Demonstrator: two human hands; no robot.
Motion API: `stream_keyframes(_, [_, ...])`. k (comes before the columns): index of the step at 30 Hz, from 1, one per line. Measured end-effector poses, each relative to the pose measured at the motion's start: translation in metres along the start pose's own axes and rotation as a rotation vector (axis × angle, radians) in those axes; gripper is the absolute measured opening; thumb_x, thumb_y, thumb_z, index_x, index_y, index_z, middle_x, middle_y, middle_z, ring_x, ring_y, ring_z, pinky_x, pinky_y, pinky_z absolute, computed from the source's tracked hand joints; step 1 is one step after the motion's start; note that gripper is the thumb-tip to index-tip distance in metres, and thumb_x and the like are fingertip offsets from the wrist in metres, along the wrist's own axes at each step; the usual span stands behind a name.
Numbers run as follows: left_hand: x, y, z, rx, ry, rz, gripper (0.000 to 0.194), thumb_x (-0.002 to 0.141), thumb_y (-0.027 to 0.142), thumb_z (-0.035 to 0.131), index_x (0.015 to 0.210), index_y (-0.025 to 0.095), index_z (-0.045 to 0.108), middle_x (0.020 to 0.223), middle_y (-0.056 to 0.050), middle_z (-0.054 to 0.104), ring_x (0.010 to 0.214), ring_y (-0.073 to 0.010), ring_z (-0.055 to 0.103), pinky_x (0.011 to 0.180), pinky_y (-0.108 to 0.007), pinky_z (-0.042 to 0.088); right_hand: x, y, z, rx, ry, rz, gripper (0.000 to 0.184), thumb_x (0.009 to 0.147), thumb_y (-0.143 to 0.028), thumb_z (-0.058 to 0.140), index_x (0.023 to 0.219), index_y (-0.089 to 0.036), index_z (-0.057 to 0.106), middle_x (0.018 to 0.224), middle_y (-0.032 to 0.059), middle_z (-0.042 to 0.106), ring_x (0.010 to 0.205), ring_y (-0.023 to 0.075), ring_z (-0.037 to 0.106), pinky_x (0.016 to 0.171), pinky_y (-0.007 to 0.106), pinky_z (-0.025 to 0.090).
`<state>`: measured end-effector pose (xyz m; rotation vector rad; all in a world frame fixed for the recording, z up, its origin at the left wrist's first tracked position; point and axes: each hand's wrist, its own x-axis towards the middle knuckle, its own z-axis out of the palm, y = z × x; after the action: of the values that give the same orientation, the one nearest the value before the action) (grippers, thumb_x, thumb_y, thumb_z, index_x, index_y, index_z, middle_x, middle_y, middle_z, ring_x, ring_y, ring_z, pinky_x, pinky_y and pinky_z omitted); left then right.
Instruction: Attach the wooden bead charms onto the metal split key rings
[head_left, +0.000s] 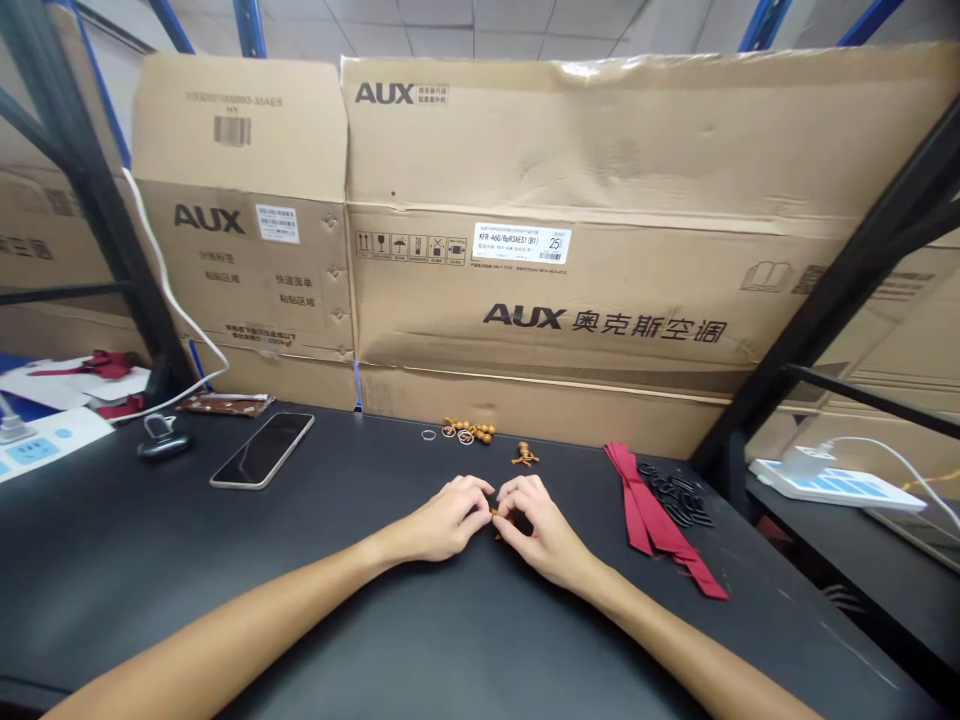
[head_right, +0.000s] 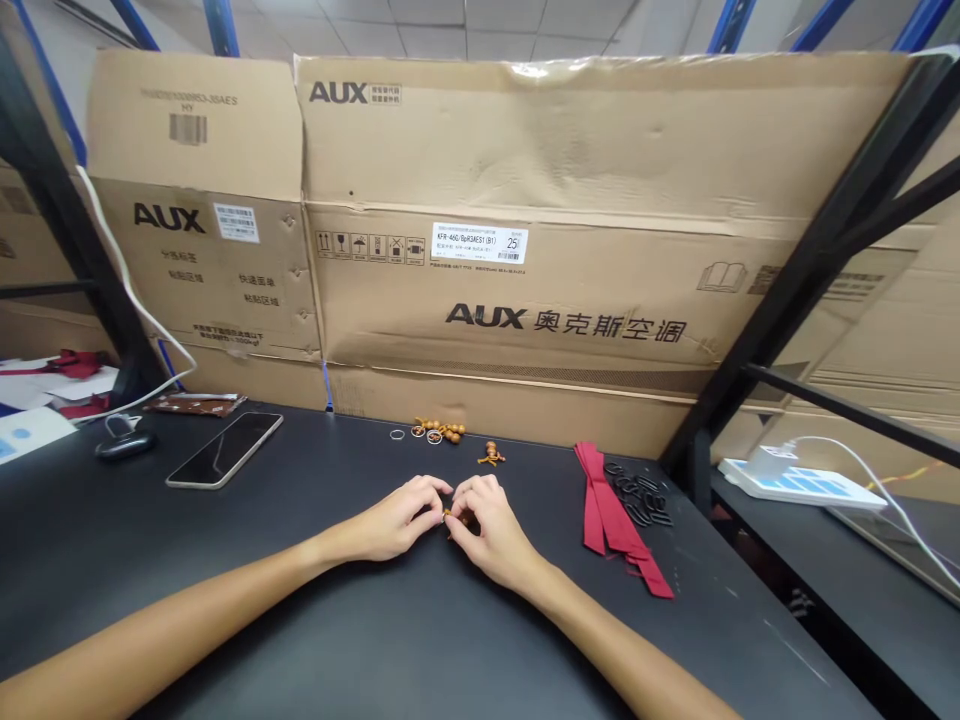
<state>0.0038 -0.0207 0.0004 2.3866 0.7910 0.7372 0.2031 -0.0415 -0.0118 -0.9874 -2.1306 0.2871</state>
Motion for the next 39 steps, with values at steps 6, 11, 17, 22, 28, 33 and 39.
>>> stream_keyframes(6, [-0.002, 0.002, -0.004, -0.002, -0.010, 0.035, 0.016, 0.096, 0.024, 0.041, 0.085, 0.019, 0.052, 0.121, -0.009, 0.053, 0.115, -0.0187, 0.049, 0.099, -0.035, 0.041, -0.001, 0.006, -0.001, -0.047, -0.032, 0.007, 0.011, 0.088, -0.023, 0.052, 0.077, -0.021, 0.053, 0.091, 0.0058, 0.058, 0.087, 0.0211, 0.050, 0.078, 0.038, 0.043])
stream_keyframes(11, [-0.005, 0.001, -0.010, 0.175, -0.073, 0.106, 0.015, 0.096, 0.021, 0.040, 0.091, 0.019, 0.054, 0.127, -0.009, 0.048, 0.119, -0.0214, 0.045, 0.101, -0.039, 0.039, -0.002, 0.013, -0.002, -0.126, -0.048, 0.044, 0.013, 0.089, -0.022, 0.049, 0.077, -0.021, 0.054, 0.093, 0.0063, 0.057, 0.088, 0.0217, 0.050, 0.079, 0.039, 0.042])
stream_keyframes(17, [-0.008, 0.000, -0.008, 0.300, -0.016, 0.088, 0.017, 0.088, 0.036, 0.058, 0.088, 0.019, 0.057, 0.126, -0.009, 0.049, 0.116, -0.0249, 0.048, 0.097, -0.041, 0.040, -0.002, 0.010, -0.003, -0.111, -0.067, 0.026, 0.012, 0.088, -0.021, 0.050, 0.077, -0.021, 0.054, 0.092, 0.0061, 0.057, 0.086, 0.0211, 0.051, 0.078, 0.039, 0.043])
stream_keyframes(22, [-0.006, -0.002, -0.002, 0.317, 0.063, 0.093, 0.011, 0.089, 0.029, 0.057, 0.086, 0.019, 0.060, 0.122, -0.009, 0.052, 0.113, -0.0241, 0.050, 0.096, -0.040, 0.040, -0.002, 0.007, -0.003, -0.053, -0.084, -0.022, 0.008, 0.088, -0.019, 0.052, 0.080, -0.022, 0.054, 0.094, 0.0055, 0.057, 0.090, 0.0205, 0.051, 0.080, 0.037, 0.044])
stream_keyframes(28, [-0.005, -0.004, 0.000, 0.276, 0.079, 0.108, 0.013, 0.092, 0.022, 0.050, 0.087, 0.019, 0.062, 0.122, -0.007, 0.053, 0.110, -0.0212, 0.051, 0.096, -0.038, 0.040, -0.003, 0.007, -0.002, -0.128, -0.079, 0.014, 0.003, 0.084, -0.024, 0.059, 0.086, -0.022, 0.058, 0.096, 0.0060, 0.058, 0.089, 0.0219, 0.052, 0.080, 0.040, 0.044])
stream_keyframes(33, [-0.004, -0.004, -0.002, 0.216, 0.051, 0.107, 0.012, 0.092, 0.023, 0.051, 0.090, 0.021, 0.063, 0.122, -0.007, 0.053, 0.114, -0.0218, 0.049, 0.099, -0.038, 0.038, -0.002, 0.009, -0.002, -0.179, -0.070, 0.030, 0.010, 0.087, -0.023, 0.054, 0.080, -0.022, 0.061, 0.098, 0.0061, 0.058, 0.092, 0.0219, 0.051, 0.081, 0.041, 0.044])
stream_keyframes(39, [-0.005, -0.001, -0.003, 0.269, 0.053, 0.087, 0.012, 0.090, 0.031, 0.056, 0.089, 0.020, 0.062, 0.122, -0.007, 0.053, 0.113, -0.0231, 0.049, 0.098, -0.040, 0.039, -0.002, 0.008, -0.004, -0.216, -0.049, 0.025, 0.012, 0.089, -0.024, 0.053, 0.081, -0.022, 0.063, 0.097, 0.0067, 0.059, 0.092, 0.0227, 0.052, 0.081, 0.042, 0.045])
